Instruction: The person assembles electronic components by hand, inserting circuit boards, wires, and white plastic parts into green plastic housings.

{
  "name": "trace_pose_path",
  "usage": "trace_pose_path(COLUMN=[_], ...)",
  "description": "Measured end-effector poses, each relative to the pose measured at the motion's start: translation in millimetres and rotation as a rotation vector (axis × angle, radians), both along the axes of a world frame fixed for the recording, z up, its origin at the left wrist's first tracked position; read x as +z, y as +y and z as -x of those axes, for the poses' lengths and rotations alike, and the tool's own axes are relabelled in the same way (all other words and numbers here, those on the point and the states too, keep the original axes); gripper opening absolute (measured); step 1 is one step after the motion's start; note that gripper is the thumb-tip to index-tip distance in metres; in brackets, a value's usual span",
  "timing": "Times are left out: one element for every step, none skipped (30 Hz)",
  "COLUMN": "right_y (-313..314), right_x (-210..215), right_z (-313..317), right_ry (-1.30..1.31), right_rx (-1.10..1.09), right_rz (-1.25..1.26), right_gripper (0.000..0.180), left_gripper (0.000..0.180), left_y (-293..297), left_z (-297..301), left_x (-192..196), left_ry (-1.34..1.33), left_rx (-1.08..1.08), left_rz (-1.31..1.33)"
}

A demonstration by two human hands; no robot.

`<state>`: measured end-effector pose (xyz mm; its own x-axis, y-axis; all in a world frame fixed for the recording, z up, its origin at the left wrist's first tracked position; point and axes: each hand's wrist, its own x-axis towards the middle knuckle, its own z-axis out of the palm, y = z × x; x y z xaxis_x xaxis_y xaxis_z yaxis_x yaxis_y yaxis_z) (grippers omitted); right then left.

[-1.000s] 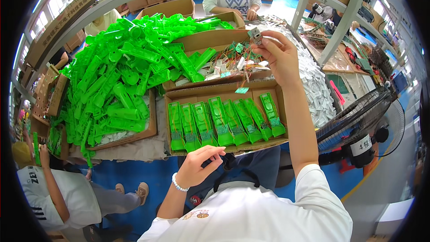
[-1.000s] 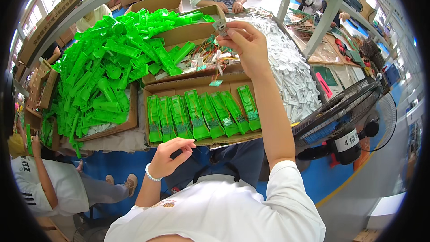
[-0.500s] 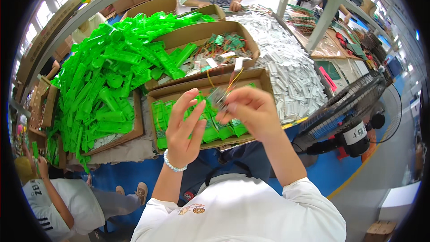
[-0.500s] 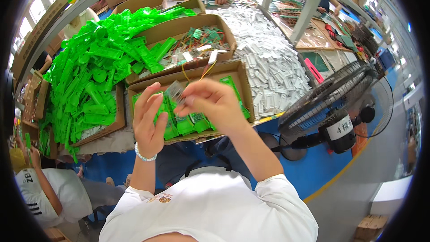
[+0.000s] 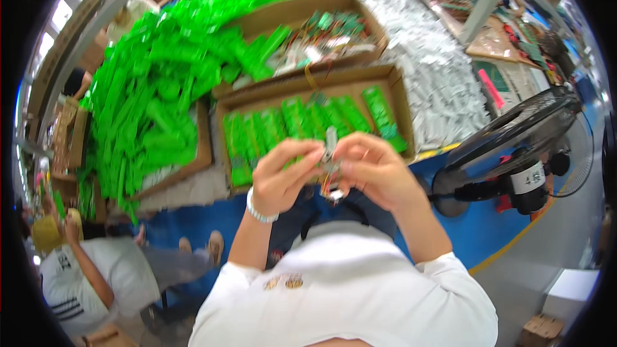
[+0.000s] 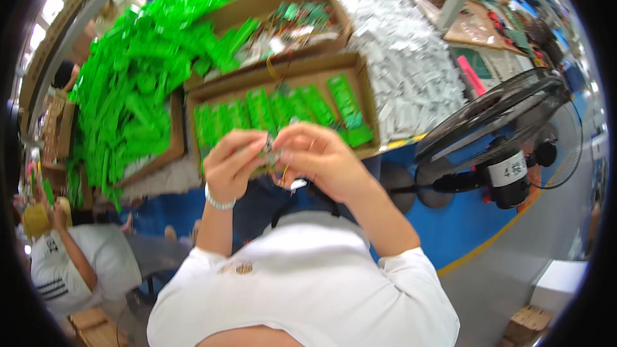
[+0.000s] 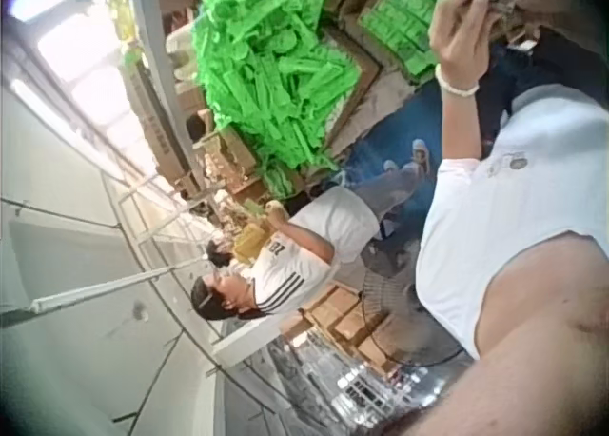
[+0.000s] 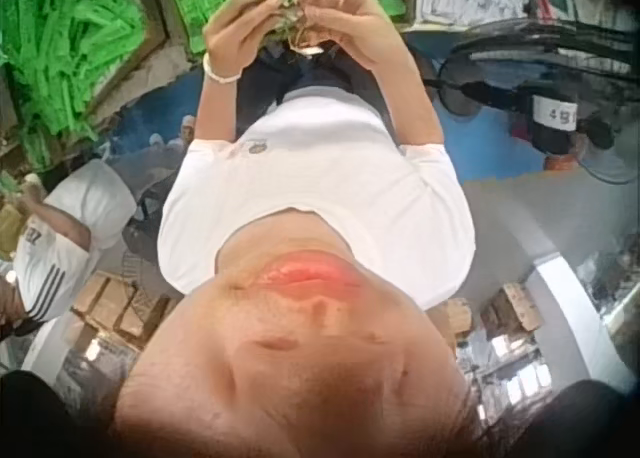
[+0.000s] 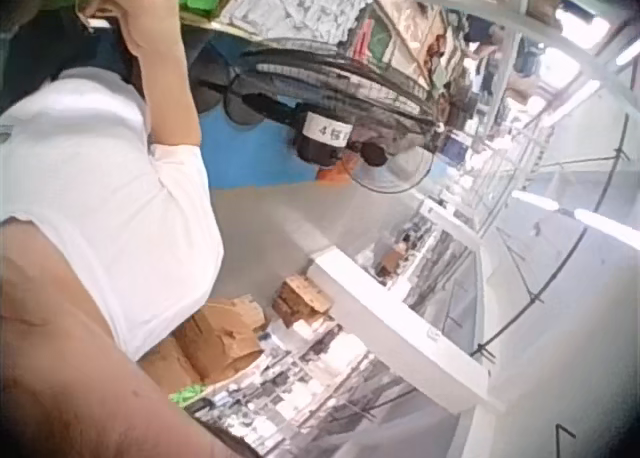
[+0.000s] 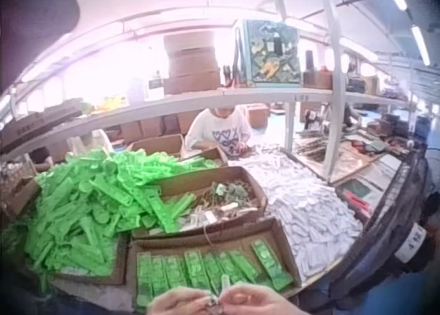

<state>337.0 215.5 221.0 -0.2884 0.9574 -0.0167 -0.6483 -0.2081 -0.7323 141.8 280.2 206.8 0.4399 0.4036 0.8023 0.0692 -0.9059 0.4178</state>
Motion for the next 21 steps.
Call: trace_pose_path(right_y=[0,0,4,5,6,6,5,3,2,1,-1,-1,-2,-2,-2,-2,-1,0,1,2,3], right_x=[1,6,6,5,3,2,0,-3,-7,-9,-9,-10,-10,-11,-12,-13,-14,-16,-17,-18,-18], right_z=[0,1,0,2,3,5,6,6,6,6,7,9,9,9,7,7,7,7,8,9,10], right_ry=[-0.105,-0.148,-0.186,-0.223,-0.214,-0.206,-0.199,-0.194,-0.201,-0.208,-0.205,-0.227,-0.25,-0.246,-0.253,-0.26,-0.258,-0.241,-0.224,-0.223,-0.202], right_rx=[0.001,-0.012,-0.002,0.005,0.019,0.026,0.032,0.035,0.037,0.039,0.038,0.011,-0.016,-0.017,-0.007,0.004,0.004,0.007,0.01,0.013,-0.006], right_rz=[-0.032,-0.05,-0.08,-0.113,-0.097,-0.095,-0.095,-0.089,-0.108,-0.127,-0.124,-0.148,-0.171,-0.168,-0.174,-0.179,-0.176,-0.169,-0.162,-0.158,-0.176], right_gripper=[0.016,0.015,0.016,0.016,0.016,0.017,0.017,0.017,0.017,0.017,0.017,0.017,0.016,0.016,0.016,0.016,0.016,0.016,0.016,0.016,0.015], left_gripper=[0.034,0.032,0.029,0.026,0.025,0.024,0.024,0.023,0.022,0.022,0.022,0.021,0.021,0.021,0.02,0.02,0.019,0.018,0.018,0.016,0.014], left_y=[1,2,5,4,4,3,1,0,-2,-5,-7,-9,-10,-11,-11,-12,-14,-15,-14,-14,-14], left_z=[2,4,4,7,7,8,7,6,6,6,7,7,6,5,4,5,5,5,3,1,-1], left_x=[0,2,3,1,-2,-3,-5,-4,-4,-5,-8,-10,-11,-11,-12,-13,-15,-16,-16,-16,-17], left_ry=[0.008,0.014,0.018,0.011,0.012,0.012,0.019,0.001,-0.016,-0.013,-0.029,-0.044,-0.041,-0.059,-0.076,-0.072,-0.07,-0.068,-0.066,-0.104,-0.142], left_rx=[0.004,0.005,0.003,-0.01,0.003,0.014,0.022,0.036,0.049,0.05,0.068,0.085,0.084,0.096,0.107,0.107,0.129,0.152,0.153,0.16,0.167], left_rz=[-0.032,-0.056,-0.061,-0.06,-0.065,-0.074,-0.061,-0.072,-0.084,-0.08,-0.085,-0.09,-0.087,-0.097,-0.106,-0.102,-0.091,-0.079,-0.076,-0.045,-0.014])
